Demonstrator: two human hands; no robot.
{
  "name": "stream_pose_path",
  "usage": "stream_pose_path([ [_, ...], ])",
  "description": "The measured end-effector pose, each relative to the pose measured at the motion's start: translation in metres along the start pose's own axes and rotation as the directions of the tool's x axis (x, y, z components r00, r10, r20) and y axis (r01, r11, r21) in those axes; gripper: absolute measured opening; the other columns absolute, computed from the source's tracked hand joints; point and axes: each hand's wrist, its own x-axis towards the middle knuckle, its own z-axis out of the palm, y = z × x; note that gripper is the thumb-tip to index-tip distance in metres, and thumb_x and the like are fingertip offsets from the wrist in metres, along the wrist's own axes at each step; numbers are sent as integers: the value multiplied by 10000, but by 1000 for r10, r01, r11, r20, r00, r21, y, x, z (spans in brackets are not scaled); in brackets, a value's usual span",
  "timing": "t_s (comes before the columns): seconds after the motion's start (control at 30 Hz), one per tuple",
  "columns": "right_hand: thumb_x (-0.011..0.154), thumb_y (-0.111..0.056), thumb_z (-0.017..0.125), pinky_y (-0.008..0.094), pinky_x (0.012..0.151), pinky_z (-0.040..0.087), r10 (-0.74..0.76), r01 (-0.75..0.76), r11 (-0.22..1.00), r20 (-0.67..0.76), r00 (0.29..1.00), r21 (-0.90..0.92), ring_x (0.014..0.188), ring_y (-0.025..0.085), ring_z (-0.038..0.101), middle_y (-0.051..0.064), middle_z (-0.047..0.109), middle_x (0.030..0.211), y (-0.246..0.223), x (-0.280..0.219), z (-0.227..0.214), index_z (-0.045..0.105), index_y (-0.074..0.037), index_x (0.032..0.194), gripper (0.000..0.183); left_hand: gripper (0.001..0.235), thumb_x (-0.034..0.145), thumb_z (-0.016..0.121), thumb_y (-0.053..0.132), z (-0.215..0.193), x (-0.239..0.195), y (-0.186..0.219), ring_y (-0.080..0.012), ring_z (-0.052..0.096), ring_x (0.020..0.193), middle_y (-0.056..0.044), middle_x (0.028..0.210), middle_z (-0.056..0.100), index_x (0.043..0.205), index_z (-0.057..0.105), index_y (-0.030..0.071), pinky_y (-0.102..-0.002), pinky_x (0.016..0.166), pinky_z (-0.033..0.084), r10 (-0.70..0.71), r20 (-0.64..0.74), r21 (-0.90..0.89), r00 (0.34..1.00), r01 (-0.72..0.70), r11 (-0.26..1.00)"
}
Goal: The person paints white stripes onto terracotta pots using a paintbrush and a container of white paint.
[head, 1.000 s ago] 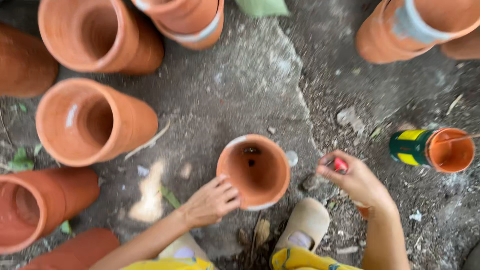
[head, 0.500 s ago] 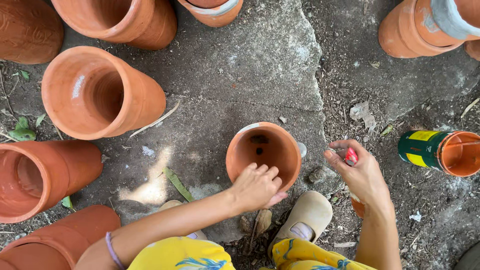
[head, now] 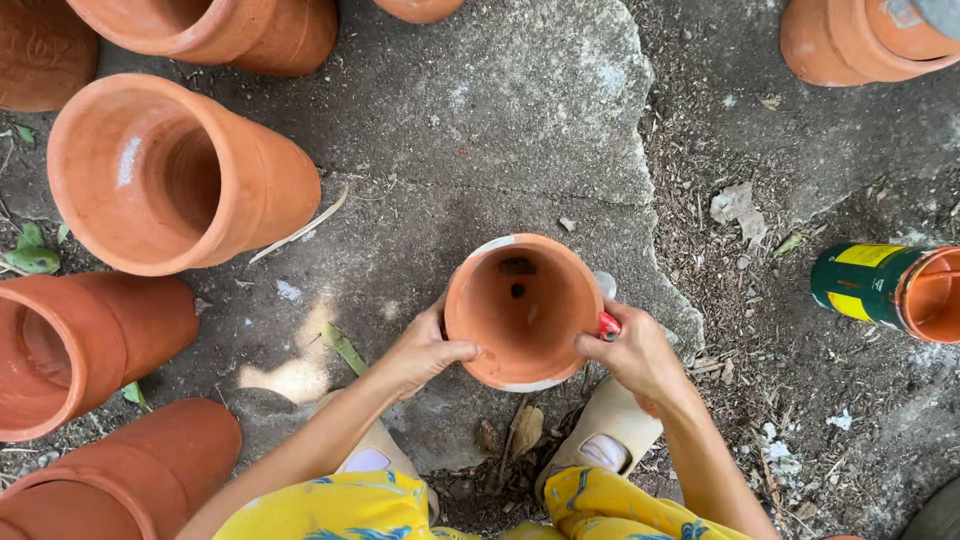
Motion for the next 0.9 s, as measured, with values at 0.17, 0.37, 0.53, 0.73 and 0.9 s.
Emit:
stream_pose_path([
  [0.17, 704, -138, 769, 348, 769, 577, -13, 10, 988, -20, 1000, -157, 772, 175, 713, 127, 799, 878, -1, 7, -2, 753, 56, 1071, 416, 877, 712, 722, 15, -3, 3, 9, -175, 538, 1330, -105, 1464, 564, 1522, 387, 49, -348, 1140, 418, -22, 19, 87, 1000, 20, 996],
  [0.37, 686, -188, 774, 357, 760, 580, -54, 53, 968, 4, 999, -246, 767, 187, 734, 155, 800, 834, 3, 10, -6, 759, 57, 1006, 403, 879, 733, 712, 37, -1, 2, 14, -213, 550, 1336, -154, 1478, 560, 1544, 373, 23, -375, 1134, 445, 15, 59, 67, 998, -19, 998],
  [0.53, 694, -248, 794, 406, 797, 572, -14, 10, 916, -7, 1000, -400, 825, 244, 766, 200, 783, 887, -5, 9, -9, 729, 46, 1053, 468, 1042, 743, 803, 156, -9, 6, 28, -247, 440, 1401, -204, 1573, 391, 1604, 221, 85, -373, 1132, 396, 58, -92, 610, 994, 10, 793],
  [0.73, 787, -398, 806, 412, 880, 547, -92, 63, 903, -49, 995, -425, 955, 259, 742, 177, 772, 1044, -34, 3, -10, 695, -40, 1202, 559, 820, 877, 696, 369, -22, 19, 42, -285, 523, 1389, -168, 1595, 440, 1563, 351, 80, -398, 1126, 426, 138, -258, 281, 956, -62, 958],
  [0.9, 766, -355, 795, 399, 838, 548, -242, 120, 916, -287, 927, -384, 1038, 275, 663, 141, 664, 1258, -48, -15, -45, 592, -131, 1399, 702, 635, 974, 670, 357, -4, -11, 48, -345, 467, 1469, -200, 1549, 507, 1495, 496, 38, -500, 1223, 346, 704, 38, 800, 709, -443, 404],
])
